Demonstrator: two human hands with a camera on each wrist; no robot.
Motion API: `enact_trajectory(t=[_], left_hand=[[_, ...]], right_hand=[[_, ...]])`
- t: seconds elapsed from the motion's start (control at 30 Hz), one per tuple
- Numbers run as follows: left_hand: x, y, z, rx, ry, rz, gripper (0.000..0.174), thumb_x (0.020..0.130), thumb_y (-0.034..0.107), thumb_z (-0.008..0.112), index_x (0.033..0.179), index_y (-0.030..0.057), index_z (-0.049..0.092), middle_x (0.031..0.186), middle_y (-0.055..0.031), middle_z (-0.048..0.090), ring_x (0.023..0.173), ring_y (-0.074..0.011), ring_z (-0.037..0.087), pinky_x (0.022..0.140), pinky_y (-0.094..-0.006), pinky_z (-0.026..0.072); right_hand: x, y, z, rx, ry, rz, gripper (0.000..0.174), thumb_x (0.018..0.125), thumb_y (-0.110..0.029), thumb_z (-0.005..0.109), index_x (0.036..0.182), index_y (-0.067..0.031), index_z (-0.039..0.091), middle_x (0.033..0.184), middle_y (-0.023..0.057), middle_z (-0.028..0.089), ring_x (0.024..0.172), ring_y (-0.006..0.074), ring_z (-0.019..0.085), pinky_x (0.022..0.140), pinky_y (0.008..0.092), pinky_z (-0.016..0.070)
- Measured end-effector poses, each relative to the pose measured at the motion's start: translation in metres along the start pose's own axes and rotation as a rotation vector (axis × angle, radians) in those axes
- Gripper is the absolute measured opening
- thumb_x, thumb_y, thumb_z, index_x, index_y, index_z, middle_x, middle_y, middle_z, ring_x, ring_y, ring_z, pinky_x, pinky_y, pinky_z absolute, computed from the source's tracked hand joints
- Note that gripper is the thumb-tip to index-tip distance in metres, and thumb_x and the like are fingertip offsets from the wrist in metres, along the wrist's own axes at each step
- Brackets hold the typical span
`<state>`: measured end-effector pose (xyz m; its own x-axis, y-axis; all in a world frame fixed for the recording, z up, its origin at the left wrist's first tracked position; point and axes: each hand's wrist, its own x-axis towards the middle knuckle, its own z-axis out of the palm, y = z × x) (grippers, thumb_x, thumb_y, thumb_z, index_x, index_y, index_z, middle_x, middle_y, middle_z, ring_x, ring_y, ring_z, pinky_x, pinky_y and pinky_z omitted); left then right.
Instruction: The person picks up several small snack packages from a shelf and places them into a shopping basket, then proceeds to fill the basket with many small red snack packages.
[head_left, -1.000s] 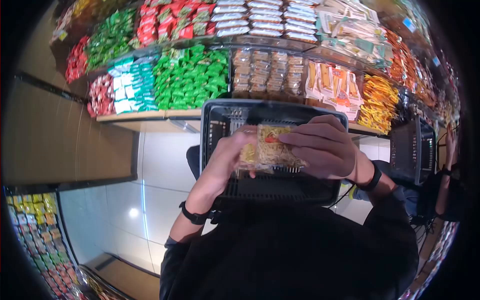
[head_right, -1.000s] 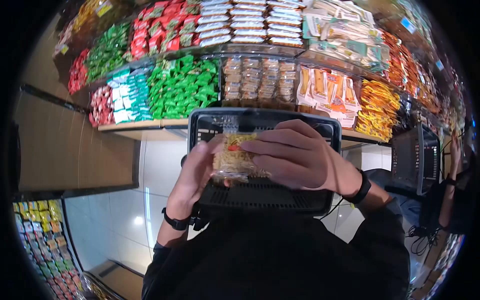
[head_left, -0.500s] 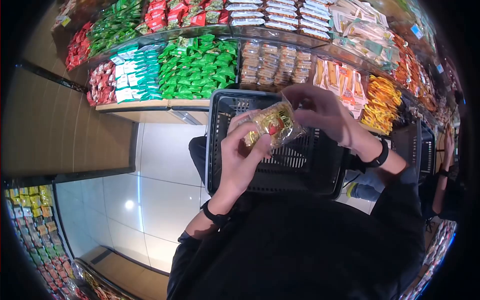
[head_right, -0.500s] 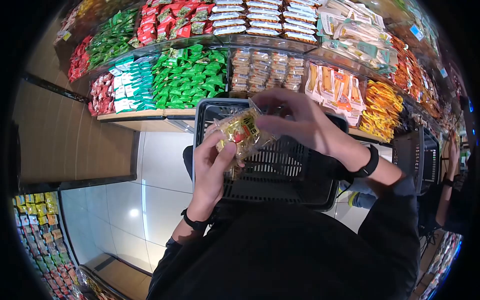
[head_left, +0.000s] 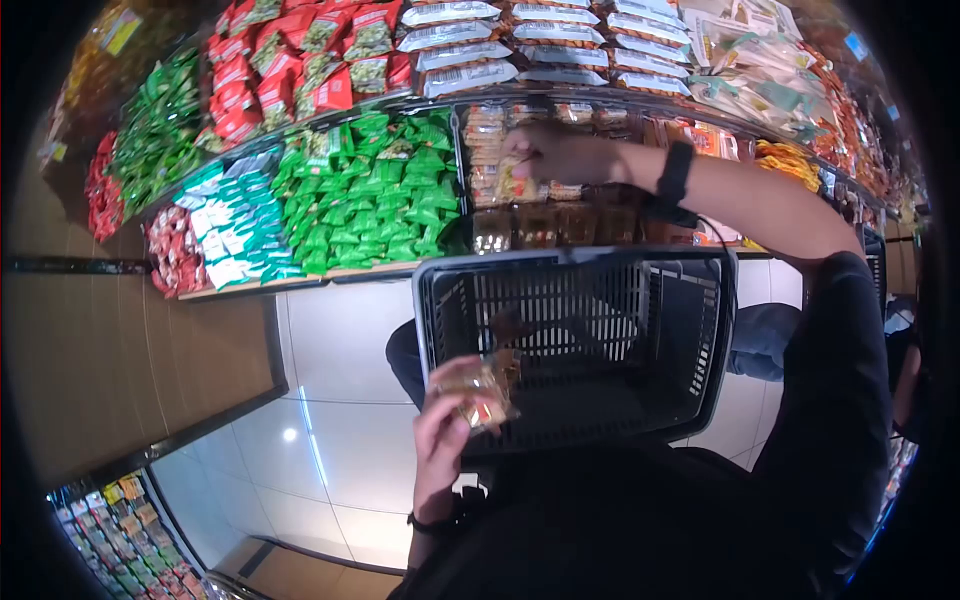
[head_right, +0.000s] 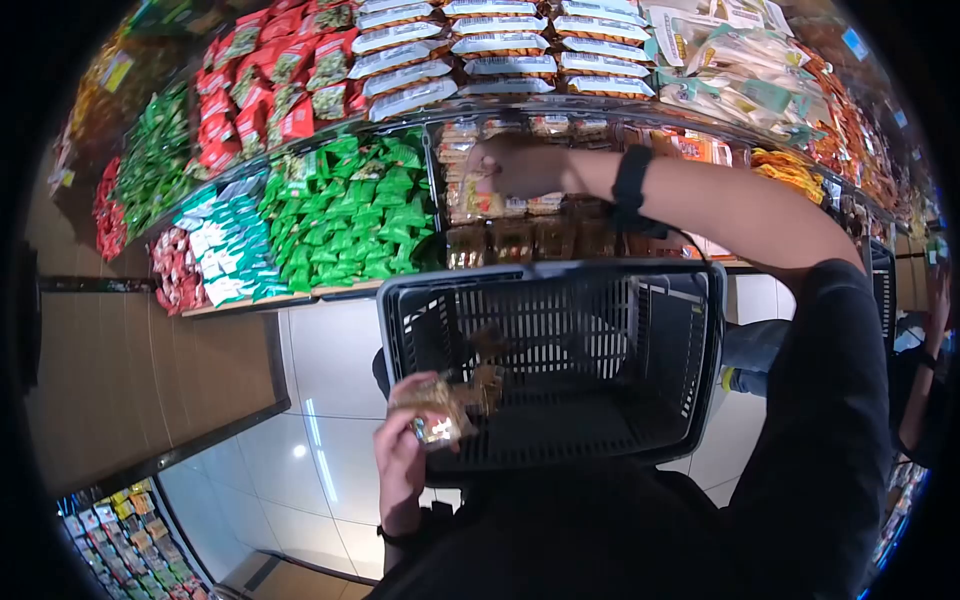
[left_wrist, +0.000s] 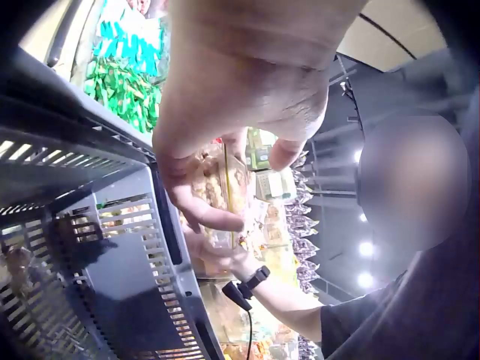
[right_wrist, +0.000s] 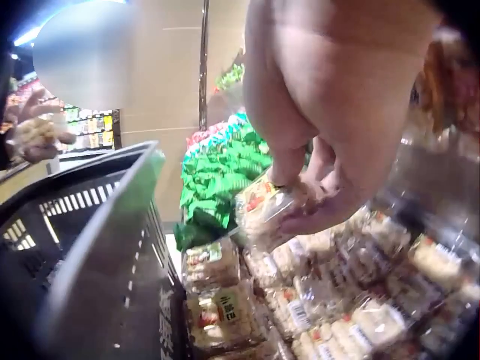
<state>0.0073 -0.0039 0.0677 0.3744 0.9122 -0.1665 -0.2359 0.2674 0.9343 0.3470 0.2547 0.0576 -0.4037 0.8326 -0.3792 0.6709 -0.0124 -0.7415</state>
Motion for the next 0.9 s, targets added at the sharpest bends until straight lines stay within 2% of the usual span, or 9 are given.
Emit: enact_trajectory(t=[0.03,0.1,0.17,0.23,0.33,0.4,0.5,0.77,0.9], left_hand=[[0.001,-0.002,-0.003,0.030,-0.032,-0.009,0.054,0.101,0.046,0.059,0.117,-0.0046,0.069,0.148,-0.0258,0.043,0.121,-0.0383,0.063,0.077,-0.0389,0.0643],[0.003,-0.003,-0.003,0.010,-0.041,-0.029,0.051,0.100,0.042,0.060,0.117,-0.0044,0.070,0.148,-0.0282,0.042,0.122,-0.0425,0.063,0.078,-0.0401,0.0654],[0.006,-0.012,-0.014,0.079,-0.066,0.002,0.050,0.099,0.041,0.061,0.116,-0.0051,0.070,0.147,-0.0293,0.042,0.123,-0.0456,0.063,0.078,-0.0411,0.0657],[0.010,-0.010,-0.015,0.027,-0.112,0.045,0.037,0.100,0.026,0.062,0.122,-0.0037,0.067,0.149,-0.0303,0.041,0.126,-0.0457,0.061,0.097,-0.0476,0.0582],[0.015,-0.010,-0.014,-0.023,-0.109,0.022,0.036,0.100,0.025,0.061,0.121,-0.0044,0.067,0.149,-0.0305,0.040,0.125,-0.0462,0.061,0.094,-0.0462,0.0599],[0.017,-0.012,-0.013,-0.029,-0.114,0.015,0.037,0.100,0.024,0.061,0.121,-0.0050,0.067,0.149,-0.0303,0.040,0.125,-0.0459,0.062,0.092,-0.0448,0.0609],[0.022,-0.012,-0.013,-0.010,-0.139,0.032,0.037,0.100,0.024,0.059,0.121,-0.0059,0.066,0.149,-0.0296,0.040,0.125,-0.0454,0.062,0.088,-0.0421,0.0627],[0.021,-0.015,-0.008,-0.064,-0.124,-0.003,0.034,0.100,0.020,0.058,0.120,-0.0062,0.067,0.151,-0.0284,0.039,0.127,-0.0446,0.061,0.083,-0.0399,0.0633],[0.024,-0.013,-0.006,-0.061,-0.099,-0.020,0.028,0.101,0.014,0.056,0.120,-0.0031,0.069,0.152,-0.0261,0.039,0.127,-0.0418,0.062,0.082,-0.0391,0.0635]], right_hand=[[0.016,0.011,0.010,-0.152,0.070,-0.022,0.048,0.096,-0.029,0.076,0.132,-0.0009,0.060,0.125,0.0223,0.067,0.117,0.0312,0.065,0.095,0.0408,0.0525],[0.036,0.028,0.027,-0.142,0.231,-0.112,0.034,0.093,-0.016,0.078,0.117,0.0014,0.062,0.103,0.0136,0.070,0.097,0.0242,0.066,0.087,0.0377,0.0526],[0.050,0.041,0.033,-0.155,0.233,-0.132,0.033,0.091,-0.016,0.079,0.114,0.0012,0.063,0.101,0.0135,0.069,0.096,0.0252,0.066,0.086,0.0381,0.0524],[0.054,0.038,0.039,-0.168,0.234,-0.155,0.031,0.090,-0.016,0.080,0.111,0.0010,0.064,0.099,0.0135,0.069,0.095,0.0262,0.066,0.084,0.0386,0.0521],[0.057,0.044,0.049,-0.171,0.237,-0.132,0.031,0.089,-0.017,0.082,0.108,0.0000,0.065,0.098,0.0137,0.069,0.092,0.0271,0.067,0.083,0.0389,0.0524],[0.065,0.058,0.056,-0.390,0.396,-0.355,0.029,0.089,-0.017,0.082,0.107,-0.0010,0.065,0.094,0.0132,0.068,0.088,0.0275,0.067,0.082,0.0394,0.0528],[0.065,0.058,0.053,-0.386,0.355,-0.370,0.026,0.089,-0.015,0.080,0.107,-0.0019,0.065,0.092,0.0124,0.068,0.086,0.0271,0.067,0.080,0.0393,0.0534],[0.069,0.055,0.060,-0.101,0.320,-0.306,0.018,0.088,-0.010,0.079,0.097,0.0007,0.067,0.085,0.0139,0.069,0.083,0.0273,0.068,0.078,0.0393,0.0536],[0.058,0.048,0.060,-0.344,0.314,-0.286,0.027,0.088,-0.014,0.080,0.107,0.0003,0.067,0.102,0.0163,0.067,0.095,0.0304,0.065,0.084,0.0418,0.0529]])
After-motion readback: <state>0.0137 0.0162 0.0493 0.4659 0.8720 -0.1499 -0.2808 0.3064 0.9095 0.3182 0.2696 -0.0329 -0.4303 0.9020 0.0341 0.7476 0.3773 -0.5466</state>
